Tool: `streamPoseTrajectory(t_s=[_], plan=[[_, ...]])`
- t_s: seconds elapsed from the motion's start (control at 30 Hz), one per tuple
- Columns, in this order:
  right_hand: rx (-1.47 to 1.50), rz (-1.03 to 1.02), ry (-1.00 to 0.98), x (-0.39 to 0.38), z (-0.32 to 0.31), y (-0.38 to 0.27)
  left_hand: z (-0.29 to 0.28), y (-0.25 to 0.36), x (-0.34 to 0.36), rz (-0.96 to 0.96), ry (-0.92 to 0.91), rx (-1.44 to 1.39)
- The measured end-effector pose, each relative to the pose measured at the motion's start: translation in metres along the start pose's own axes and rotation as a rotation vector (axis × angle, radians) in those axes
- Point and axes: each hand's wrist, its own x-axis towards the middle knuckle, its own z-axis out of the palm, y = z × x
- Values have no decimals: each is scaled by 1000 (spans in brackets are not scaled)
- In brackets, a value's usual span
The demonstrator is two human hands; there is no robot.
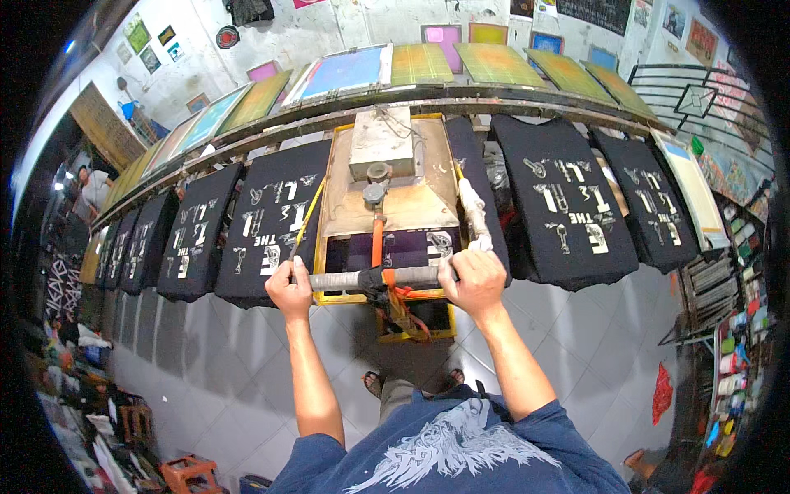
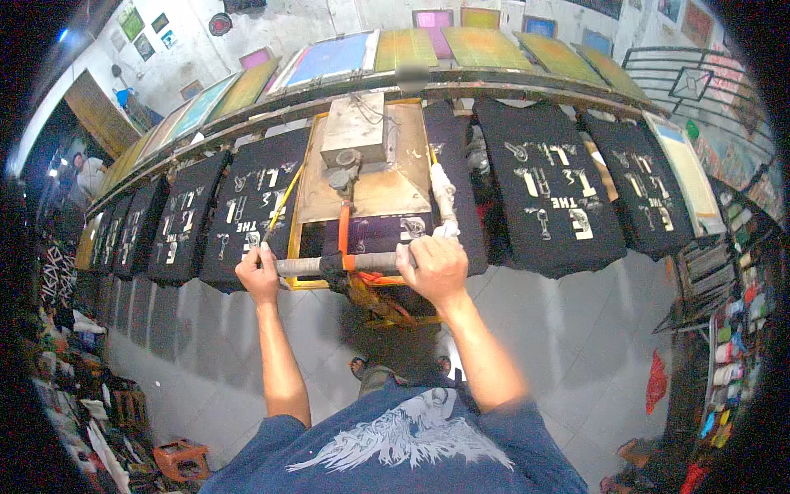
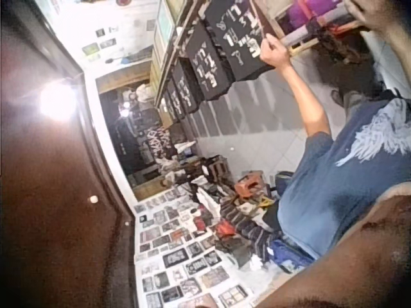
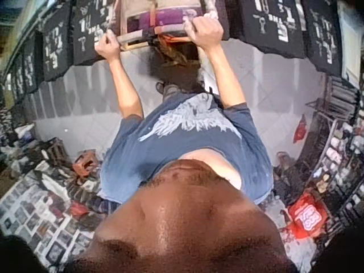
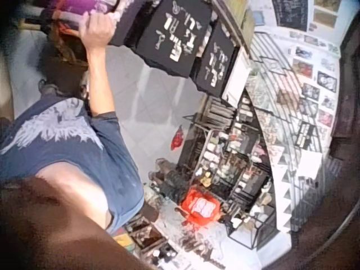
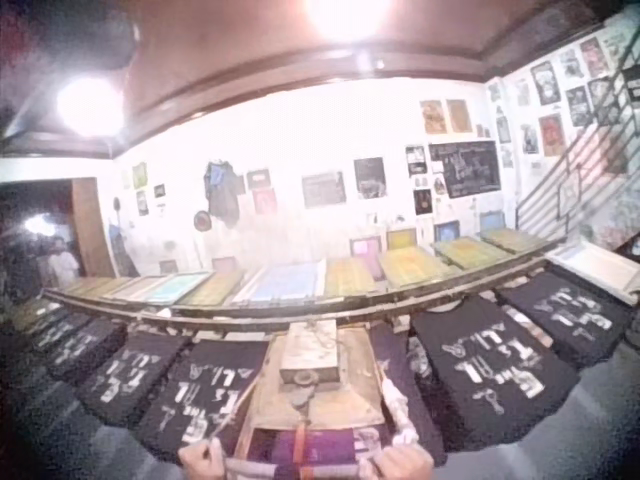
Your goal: The person operates a manual screen-printing machine by pulling a frame across a row of black t-shirts and using a heat tool to cure the ink between layers.
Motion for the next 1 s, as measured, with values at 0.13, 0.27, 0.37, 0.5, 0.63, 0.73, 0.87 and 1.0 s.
streamPoseTrajectory(t_s=[0.13, 0.27, 0.37, 0.5, 0.63, 0.73, 0.87, 1.0], plan=[[35, -23, -53, -1, -1, 6, 4, -2, -1, 17, 41, 10], [60, -30, -40, 0, -2, 7, 7, -3, 0, 8, 28, 30], [53, -29, -32, -3, -3, 6, 3, 4, 2, 6, 39, 29], [63, -28, -52, -2, 0, -2, -10, -13, -4, 15, 22, 127], [27, -66, -113, -3, -6, 8, -1, -5, -3, 4, 2, 113], [43, -51, -119, -7, -7, 7, -1, -6, -5, -76, -9, 54], [25, 1, -110, -3, -6, 5, 3, 3, -2, -41, 57, 26], [51, 5, -138, -2, -6, 2, -3, -1, -2, -56, 31, 65]])
